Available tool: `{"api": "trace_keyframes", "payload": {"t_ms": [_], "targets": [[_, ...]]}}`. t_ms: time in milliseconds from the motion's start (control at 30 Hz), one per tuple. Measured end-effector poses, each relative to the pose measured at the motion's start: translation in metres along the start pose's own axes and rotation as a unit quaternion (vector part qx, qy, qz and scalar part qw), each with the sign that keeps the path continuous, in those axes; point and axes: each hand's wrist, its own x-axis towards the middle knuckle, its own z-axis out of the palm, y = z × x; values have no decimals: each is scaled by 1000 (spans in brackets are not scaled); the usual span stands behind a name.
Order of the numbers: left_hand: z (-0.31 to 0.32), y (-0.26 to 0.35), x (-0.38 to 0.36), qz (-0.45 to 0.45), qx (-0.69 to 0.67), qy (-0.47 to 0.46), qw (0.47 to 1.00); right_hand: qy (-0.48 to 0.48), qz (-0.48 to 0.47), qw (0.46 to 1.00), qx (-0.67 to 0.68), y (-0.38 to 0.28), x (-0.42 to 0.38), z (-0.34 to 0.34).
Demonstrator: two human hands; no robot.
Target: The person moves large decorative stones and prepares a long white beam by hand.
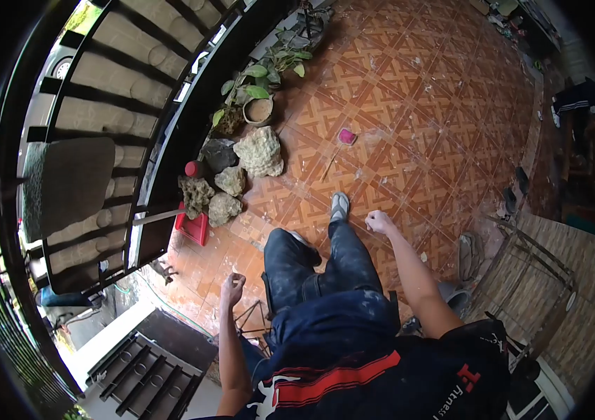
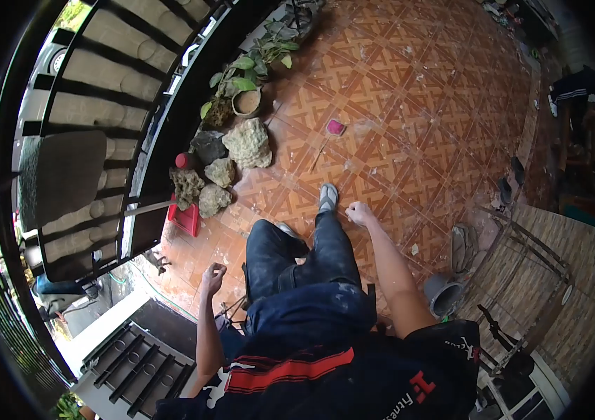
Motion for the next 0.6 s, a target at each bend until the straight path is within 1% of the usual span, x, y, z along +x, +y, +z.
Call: {"api": "trace_keyframes", "payload": {"t_ms": [33,67,133,200,233,267,333,400,433,467,533,567,600], "targets": [[-6,11,18,-16,-70,14,997,17,7,1000,17,-5,34,2],[-11,22,37,-32,-139,27,989,-6,24,998,59,-12,66,9],[-16,47,64,-49,-180,-15,982,-28,54,988,141,-5,140,38],[-11,36,98,-56,-109,-96,988,-29,108,983,142,-10,208,62],[-8,36,109,-64,-74,-117,988,9,105,978,180,22,264,104],[-5,31,128,-69,-38,-138,987,4,121,974,190,30,300,119],[2,-8,155,-130,25,-188,973,0,162,962,222,41,368,148],[-4,-8,178,-215,8,-222,951,-2,206,960,191,59,444,177],[-1,-57,178,-211,-23,-203,956,37,219,963,152,67,481,193],[-6,-70,186,-187,16,-219,957,72,231,964,111,74,511,214],[-15,-44,208,-223,41,-222,948,141,261,953,68,58,536,215],[-17,-46,214,-249,27,-205,946,149,301,938,82,50,549,216],[-21,-47,220,-256,36,-206,944,160,338,923,95,38,556,215]]}}
